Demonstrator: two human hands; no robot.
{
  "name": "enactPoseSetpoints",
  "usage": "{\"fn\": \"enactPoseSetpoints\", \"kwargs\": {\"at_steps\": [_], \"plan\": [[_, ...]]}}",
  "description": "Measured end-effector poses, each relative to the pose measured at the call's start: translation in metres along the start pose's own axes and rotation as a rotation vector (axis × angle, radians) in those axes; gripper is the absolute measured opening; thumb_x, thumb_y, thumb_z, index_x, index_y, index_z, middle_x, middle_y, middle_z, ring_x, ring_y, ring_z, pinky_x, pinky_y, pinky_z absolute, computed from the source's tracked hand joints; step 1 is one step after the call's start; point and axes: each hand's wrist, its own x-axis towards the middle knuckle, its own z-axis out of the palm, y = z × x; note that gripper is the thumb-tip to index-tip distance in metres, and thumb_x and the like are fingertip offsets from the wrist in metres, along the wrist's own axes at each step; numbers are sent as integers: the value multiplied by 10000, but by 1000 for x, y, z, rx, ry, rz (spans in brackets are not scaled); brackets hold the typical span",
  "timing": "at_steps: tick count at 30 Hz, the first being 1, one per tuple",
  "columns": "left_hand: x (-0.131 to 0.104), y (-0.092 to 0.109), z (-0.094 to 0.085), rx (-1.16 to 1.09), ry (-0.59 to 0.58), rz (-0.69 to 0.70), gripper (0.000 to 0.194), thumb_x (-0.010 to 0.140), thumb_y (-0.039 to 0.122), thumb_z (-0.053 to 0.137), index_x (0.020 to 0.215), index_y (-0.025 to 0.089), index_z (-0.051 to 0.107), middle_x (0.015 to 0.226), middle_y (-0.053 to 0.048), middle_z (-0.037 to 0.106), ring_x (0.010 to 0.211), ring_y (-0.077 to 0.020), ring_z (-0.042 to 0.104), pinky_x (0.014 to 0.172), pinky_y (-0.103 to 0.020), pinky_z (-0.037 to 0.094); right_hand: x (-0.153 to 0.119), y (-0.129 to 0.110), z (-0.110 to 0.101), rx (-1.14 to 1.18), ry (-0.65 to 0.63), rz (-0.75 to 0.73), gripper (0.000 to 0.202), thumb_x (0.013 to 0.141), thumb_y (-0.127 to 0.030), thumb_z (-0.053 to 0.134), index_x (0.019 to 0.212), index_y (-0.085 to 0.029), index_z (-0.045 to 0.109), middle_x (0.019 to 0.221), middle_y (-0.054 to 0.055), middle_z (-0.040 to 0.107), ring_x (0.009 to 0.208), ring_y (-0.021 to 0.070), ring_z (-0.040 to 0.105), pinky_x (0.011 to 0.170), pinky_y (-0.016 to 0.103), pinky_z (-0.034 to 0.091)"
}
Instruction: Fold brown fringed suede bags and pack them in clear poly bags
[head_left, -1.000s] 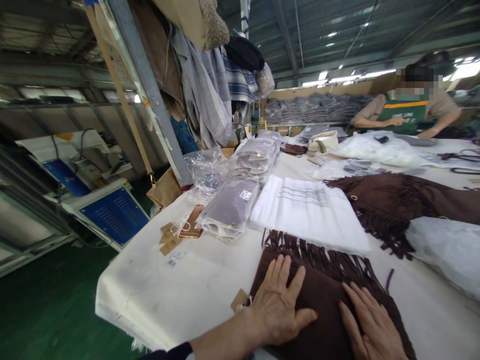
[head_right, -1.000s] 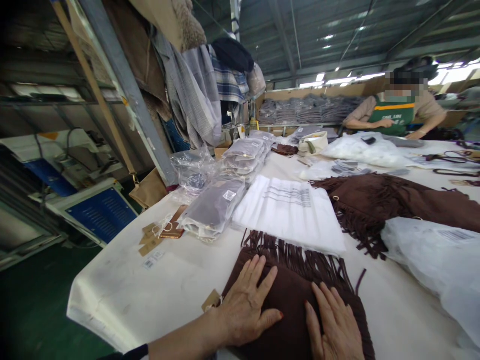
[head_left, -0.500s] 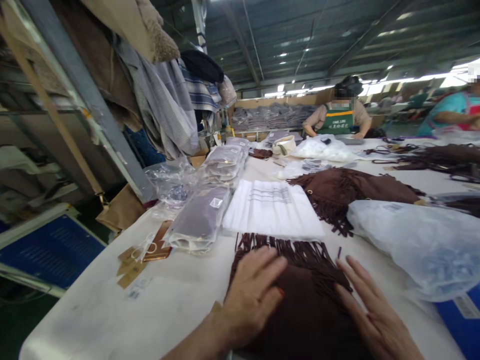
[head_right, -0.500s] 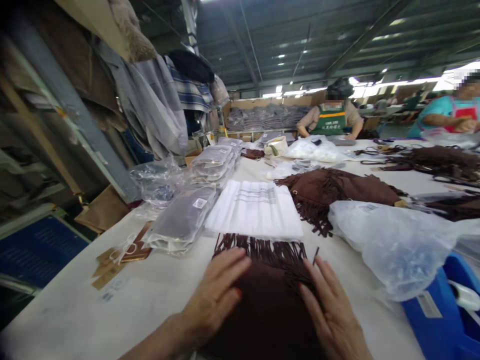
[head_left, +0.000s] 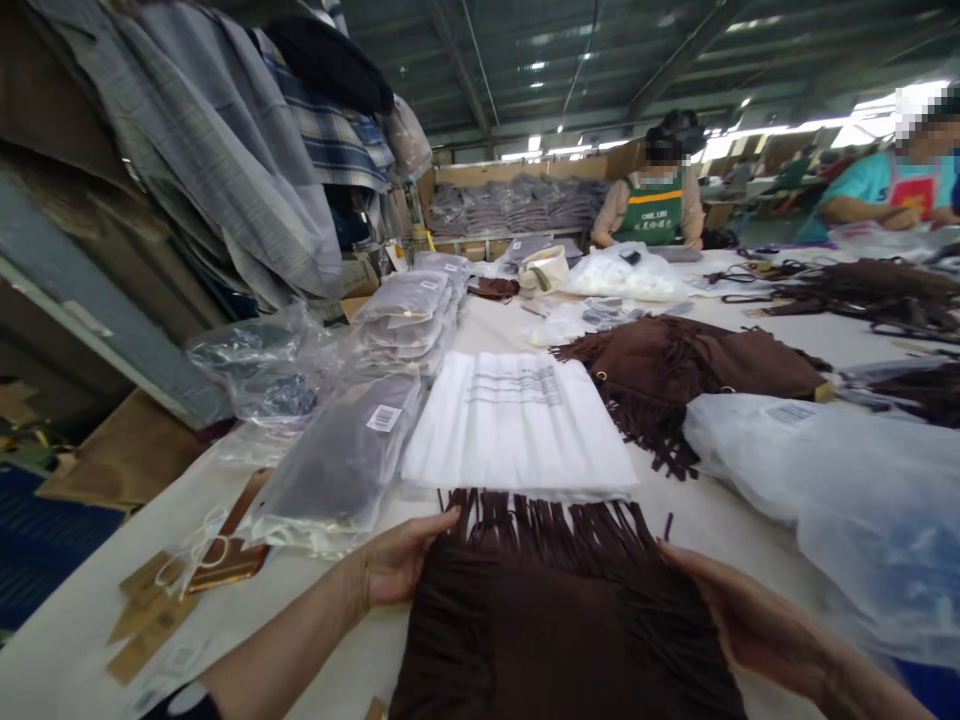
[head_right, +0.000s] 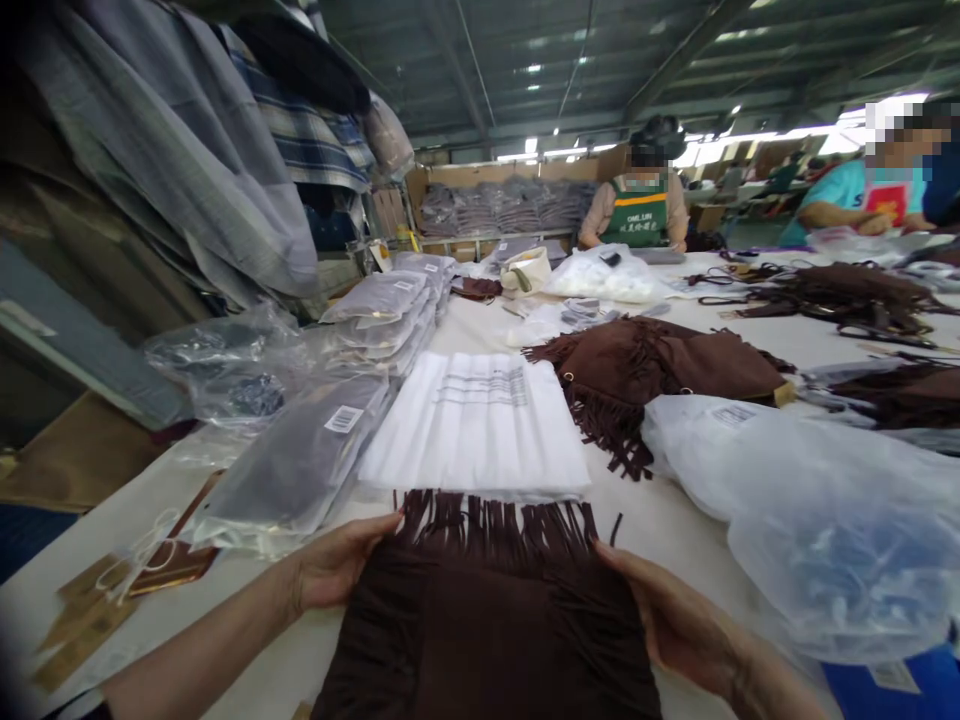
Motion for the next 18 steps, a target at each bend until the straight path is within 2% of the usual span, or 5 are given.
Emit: {"fn": "enactPoseSetpoints", "kwargs": {"at_steps": [6,8,11,15,18], "plan": [[36,12,4,-5,-265,-152,503,589,493,768,885,99,672,852,-86,726,1024,-256,621,949,-343,439,32,-16,4,-91,-237,64,557,828,-553,350,956,-133,694,871,107,723,965,242,651,996,435,371],[50,13,10,19,-335,-172,550,567,507,767,920,97,669,906,-108,718,1074,-296,590,962,-401,434,45,-21,8,-240,-240,38,595,825,-564,306,1002,-136,679,895,117,716,963,239,652,954,429,408],[66,19,22,62,-454,-138,666,516,524,781,1014,103,645,1004,-134,691,1059,-339,590,925,-446,459,58,-29,15,-417,-212,-107,606,753,-579,404,1096,-138,641,981,126,697,989,237,639,896,388,453],[71,44,42,239,-581,-139,773,461,509,817,1093,115,610,1060,-106,671,1011,-347,610,873,-419,494,51,-37,18,-281,-325,-109,706,696,-522,534,1307,-173,482,1123,113,653,1059,256,603,884,393,464],[60,61,60,515,-706,-158,611,602,356,778,1143,134,599,1063,-50,678,1046,-322,597,905,-384,478,27,-35,17,-380,-355,-94,639,785,-460,542,1375,-263,394,1226,68,605,1101,247,579,919,397,449]]}}
